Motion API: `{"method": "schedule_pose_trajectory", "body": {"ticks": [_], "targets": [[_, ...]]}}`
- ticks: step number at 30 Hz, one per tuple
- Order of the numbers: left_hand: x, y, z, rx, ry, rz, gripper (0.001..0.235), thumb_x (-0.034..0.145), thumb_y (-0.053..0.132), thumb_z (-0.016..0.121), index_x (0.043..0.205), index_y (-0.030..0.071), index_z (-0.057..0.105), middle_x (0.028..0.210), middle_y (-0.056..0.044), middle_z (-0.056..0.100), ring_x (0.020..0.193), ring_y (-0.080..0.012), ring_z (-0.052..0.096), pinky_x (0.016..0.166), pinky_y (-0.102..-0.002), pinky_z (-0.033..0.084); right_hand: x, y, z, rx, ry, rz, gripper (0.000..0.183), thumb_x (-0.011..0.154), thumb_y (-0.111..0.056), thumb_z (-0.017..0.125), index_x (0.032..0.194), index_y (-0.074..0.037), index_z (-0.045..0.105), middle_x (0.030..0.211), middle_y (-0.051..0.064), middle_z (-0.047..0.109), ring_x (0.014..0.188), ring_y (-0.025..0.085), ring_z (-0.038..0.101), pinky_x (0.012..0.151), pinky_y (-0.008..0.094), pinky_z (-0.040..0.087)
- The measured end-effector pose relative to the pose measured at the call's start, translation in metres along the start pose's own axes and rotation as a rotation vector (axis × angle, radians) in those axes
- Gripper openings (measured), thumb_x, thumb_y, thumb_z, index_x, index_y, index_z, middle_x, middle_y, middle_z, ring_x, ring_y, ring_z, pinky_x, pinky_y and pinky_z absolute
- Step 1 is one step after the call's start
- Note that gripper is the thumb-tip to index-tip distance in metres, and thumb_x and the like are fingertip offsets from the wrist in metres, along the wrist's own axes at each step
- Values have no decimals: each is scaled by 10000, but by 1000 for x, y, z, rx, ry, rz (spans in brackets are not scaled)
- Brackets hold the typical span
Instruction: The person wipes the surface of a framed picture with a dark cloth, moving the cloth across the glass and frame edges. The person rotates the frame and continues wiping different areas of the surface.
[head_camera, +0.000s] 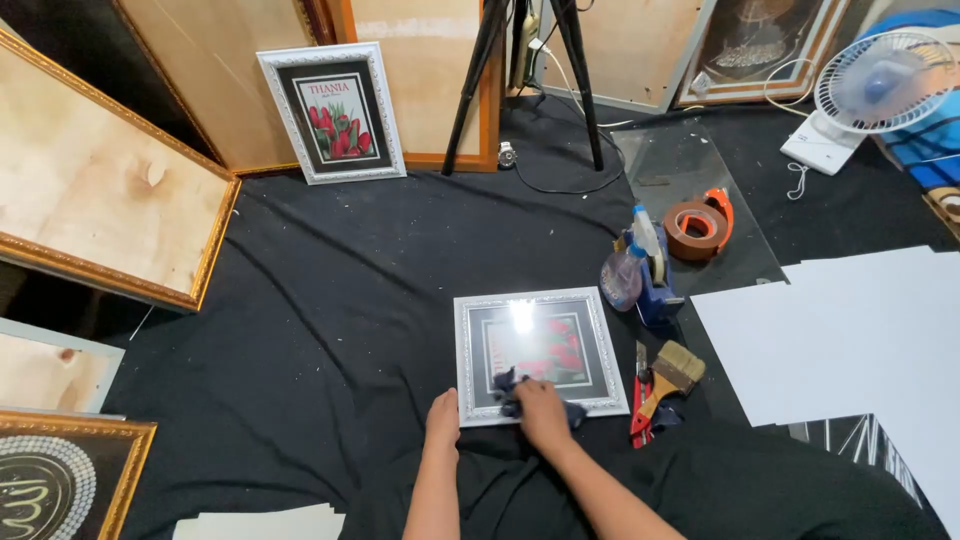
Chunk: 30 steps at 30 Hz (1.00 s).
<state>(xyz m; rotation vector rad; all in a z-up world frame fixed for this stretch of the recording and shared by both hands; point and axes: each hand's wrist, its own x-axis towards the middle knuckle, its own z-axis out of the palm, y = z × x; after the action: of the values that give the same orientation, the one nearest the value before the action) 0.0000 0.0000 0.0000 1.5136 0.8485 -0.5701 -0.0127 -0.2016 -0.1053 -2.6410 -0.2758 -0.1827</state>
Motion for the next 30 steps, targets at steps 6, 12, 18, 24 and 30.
{"method": "schedule_pose_trajectory", "body": {"ticks": [6, 12, 18, 24, 30], "targets": [[15, -9, -1, 24, 10, 60, 600, 1060, 436, 415, 1564, 114, 469, 1613, -65, 463, 1455, -288, 465, 1175, -417, 405, 15, -57, -9, 43, -115, -295, 216, 904, -117, 714, 1112, -77, 674, 1002, 95, 635, 940, 330, 549, 749, 464, 490], [58, -21, -2, 201, 126, 37, 501, 1039, 423, 459, 1387, 113, 642, 1317, -83, 650, 1176, -290, 618, 964, -411, 475, 14, 16, -106, 513, -219, 774, 271, 858, -310, 532, 1015, -96, 586, 1038, 176, 581, 982, 327, 562, 846, 447, 393], [29, 9, -4, 924, 289, -96, 942, 951, 56, 655, 1636, 398, 107, 1716, -1, -58, 1507, -355, 132, 1219, -641, 229, -20, 104, -59, -210, -185, 297, 240, 852, -40, 581, 1067, -110, 661, 1188, 147, 568, 1026, 423, 535, 902, 534, 496], [35, 7, -1, 661, 226, -181, 710, 1085, 271, 481, 1632, 494, 87, 1749, 9, -188, 1599, -406, -105, 1233, -662, 222, -3, -6, -2, -22, -162, -104, 190, 835, -82, 659, 989, -77, 548, 1107, 155, 573, 1064, 391, 520, 788, 503, 505], [29, 15, -8, 527, 219, -196, 558, 1071, 562, 242, 1623, 482, 218, 1760, 67, -115, 1609, -363, -91, 1211, -666, 240, 32, -91, 9, -27, -89, -666, 217, 784, 57, 702, 966, -58, 672, 917, 95, 575, 858, 275, 521, 744, 377, 466]]}}
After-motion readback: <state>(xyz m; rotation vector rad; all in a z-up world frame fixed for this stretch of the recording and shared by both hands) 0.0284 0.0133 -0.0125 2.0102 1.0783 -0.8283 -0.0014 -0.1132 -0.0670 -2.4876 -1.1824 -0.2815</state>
